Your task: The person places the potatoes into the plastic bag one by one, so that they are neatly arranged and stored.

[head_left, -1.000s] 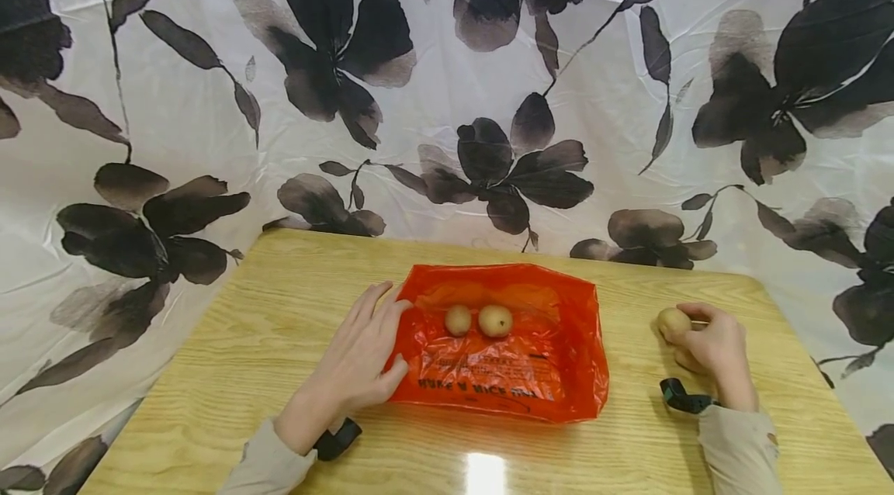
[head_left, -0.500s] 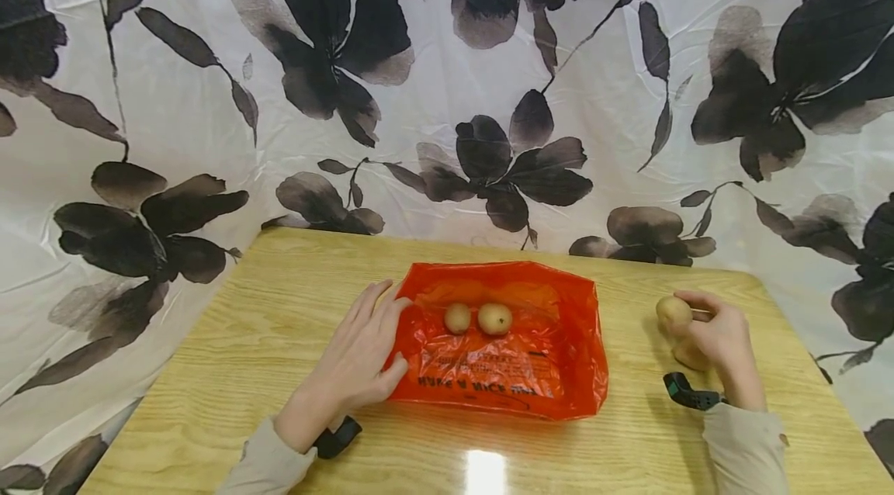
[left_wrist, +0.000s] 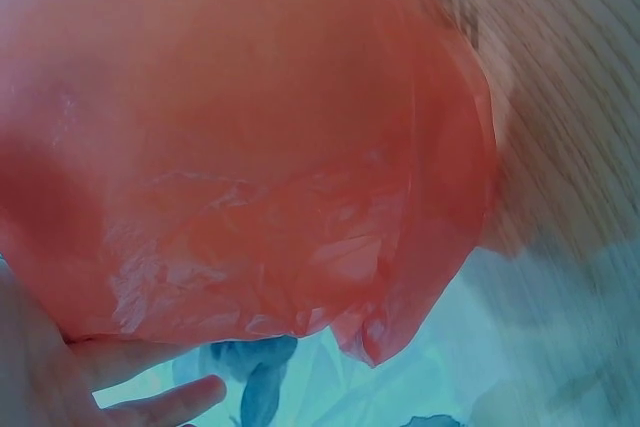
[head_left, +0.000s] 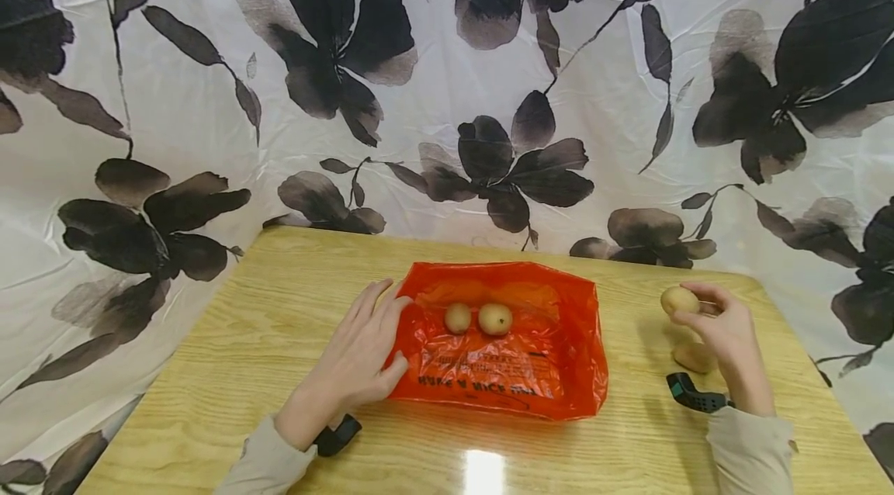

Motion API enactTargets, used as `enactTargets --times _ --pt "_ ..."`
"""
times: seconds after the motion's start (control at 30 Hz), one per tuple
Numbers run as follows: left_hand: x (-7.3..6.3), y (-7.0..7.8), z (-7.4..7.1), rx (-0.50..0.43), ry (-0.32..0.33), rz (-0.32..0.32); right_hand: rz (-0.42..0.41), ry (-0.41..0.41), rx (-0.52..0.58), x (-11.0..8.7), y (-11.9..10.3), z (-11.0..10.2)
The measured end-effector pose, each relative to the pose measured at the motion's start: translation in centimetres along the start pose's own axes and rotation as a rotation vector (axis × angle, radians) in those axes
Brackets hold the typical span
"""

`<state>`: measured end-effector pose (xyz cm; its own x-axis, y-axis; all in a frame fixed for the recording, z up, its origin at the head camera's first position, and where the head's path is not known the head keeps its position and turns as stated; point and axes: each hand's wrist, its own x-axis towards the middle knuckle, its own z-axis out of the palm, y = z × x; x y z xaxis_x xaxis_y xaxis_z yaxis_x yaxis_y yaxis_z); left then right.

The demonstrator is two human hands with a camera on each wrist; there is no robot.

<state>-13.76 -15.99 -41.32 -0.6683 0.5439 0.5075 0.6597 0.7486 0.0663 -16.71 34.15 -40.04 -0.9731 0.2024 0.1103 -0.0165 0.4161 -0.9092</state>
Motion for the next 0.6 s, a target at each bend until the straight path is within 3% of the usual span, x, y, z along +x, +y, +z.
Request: enactTargets --times 0.2,0.6 --pt "0.0 0.1 0.1 -0.002 0.014 0.009 -0.004 -0.004 0.226 -0.3 -0.9 -0.1" --pt "0.1 0.1 0.3 -0.001 0.018 0.013 -0.142 -0.006 0.467 -0.9 -3.0 0.8"
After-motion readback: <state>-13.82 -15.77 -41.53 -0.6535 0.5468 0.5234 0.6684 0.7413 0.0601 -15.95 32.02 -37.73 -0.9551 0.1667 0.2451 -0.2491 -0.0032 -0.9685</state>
